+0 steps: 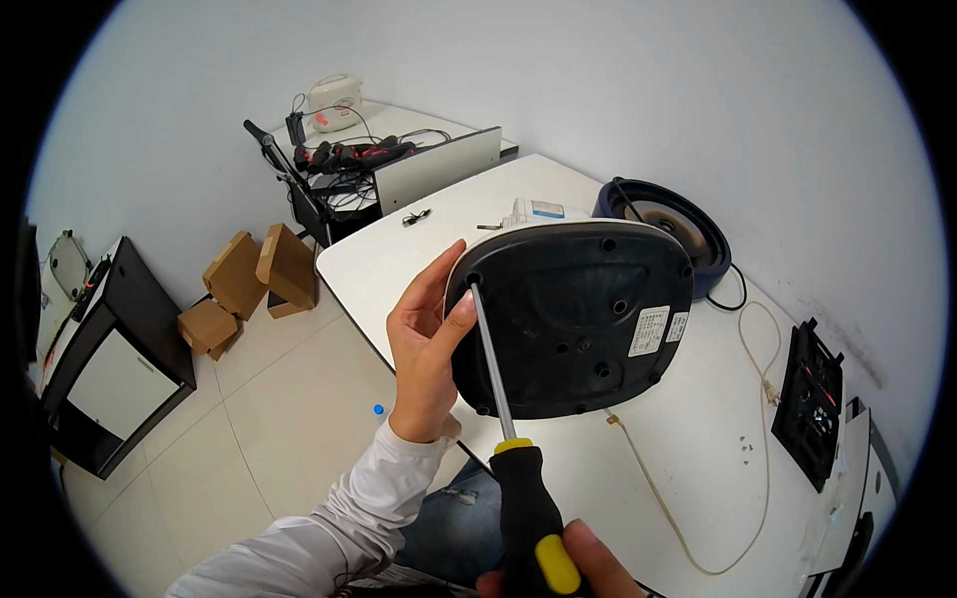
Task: The person assembles a white pedestal fan on a white table. They attach the fan head to the stand and then secure the base using a screwdriver to tighten multiple screws on the underside.
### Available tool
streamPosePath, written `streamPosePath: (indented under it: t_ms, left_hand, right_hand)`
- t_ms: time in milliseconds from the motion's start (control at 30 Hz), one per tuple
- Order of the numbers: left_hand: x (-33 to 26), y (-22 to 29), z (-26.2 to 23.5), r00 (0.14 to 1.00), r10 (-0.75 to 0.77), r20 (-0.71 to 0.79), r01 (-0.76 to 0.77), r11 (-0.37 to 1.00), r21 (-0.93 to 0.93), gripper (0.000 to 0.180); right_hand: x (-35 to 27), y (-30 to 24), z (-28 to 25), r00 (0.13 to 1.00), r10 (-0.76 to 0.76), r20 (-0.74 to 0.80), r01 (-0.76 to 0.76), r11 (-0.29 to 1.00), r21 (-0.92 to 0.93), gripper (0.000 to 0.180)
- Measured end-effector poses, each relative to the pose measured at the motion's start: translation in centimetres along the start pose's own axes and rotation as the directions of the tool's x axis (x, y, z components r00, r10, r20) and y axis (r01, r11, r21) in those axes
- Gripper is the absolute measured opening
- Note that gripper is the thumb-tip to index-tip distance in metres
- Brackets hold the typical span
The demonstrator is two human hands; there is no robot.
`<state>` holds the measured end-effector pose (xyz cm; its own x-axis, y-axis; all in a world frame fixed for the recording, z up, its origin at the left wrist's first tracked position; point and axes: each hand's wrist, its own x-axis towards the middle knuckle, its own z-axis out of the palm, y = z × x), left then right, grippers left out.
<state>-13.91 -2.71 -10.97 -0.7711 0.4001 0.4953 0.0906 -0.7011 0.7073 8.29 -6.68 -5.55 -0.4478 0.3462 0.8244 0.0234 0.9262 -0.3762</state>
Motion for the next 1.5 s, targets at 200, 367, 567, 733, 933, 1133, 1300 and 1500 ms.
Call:
streamPosePath:
  t_ms: [200,367,567,733,933,1133,1300,1500]
  left_hand:
    - [-0.4,-0.2,0.5,0.999,0.021,-0.026,-0.021,1.0,0.007,0.051]
    - [-0.7,-0.1,0.7,1.0,-0.002,-0.024,0.002,1.0,0.009,0.051]
    - [-0.9,-0.7,0.6,1.0,-0.005,-0.017,0.004,1.0,-0.012,0.053]
    - [-1.0,-0.5,0.4,1.0,0.006,-0.013,-0.006,1.0,0.004,0.053]
    - [-0.8,-0.3,0.2,1.0,-0.018,-0.025,0.017,1.0,-0.015,0.053]
    - [-0.9,-0.6,0.4,0.999,-0.033,-0.018,0.034,0.999,0.008,0.059]
    - [-0.9,-0.6,0.5,0.999,-0.026,-0.031,0.027,1.0,0.016,0.058]
    - [-1.0,-0.5,0.6,0.999,-0.011,-0.037,0.01,1.0,-0.016,0.053]
  right_hand:
    - [0.6,-0.4,0.3,0.998,-0.026,-0.058,0.014,0.982,-0.189,0.045]
    - [0.7,-0.1,0.1,0.997,-0.012,-0.075,-0.003,0.982,-0.191,0.042]
    - [0.7,-0.2,0.1,0.978,-0.186,-0.096,0.154,0.95,-0.27,0.03]
    - [-0.7,-0.4,-0.2,0.984,-0.039,-0.172,0.031,0.998,-0.052,0.027]
    - [-2.2,-0.7,-1.5,0.997,0.076,0.016,-0.076,0.997,0.027,0.036]
    - [-1.6,2.3,2.2,0.928,-0.235,-0.288,0.248,0.969,0.012,0.036]
    - [-2.2,1.1,3.5,0.922,-0.147,-0.358,0.178,0.983,0.055,0.037]
    - [-3.1,0.8,0.1,0.993,0.046,-0.106,-0.042,0.998,0.04,0.02]
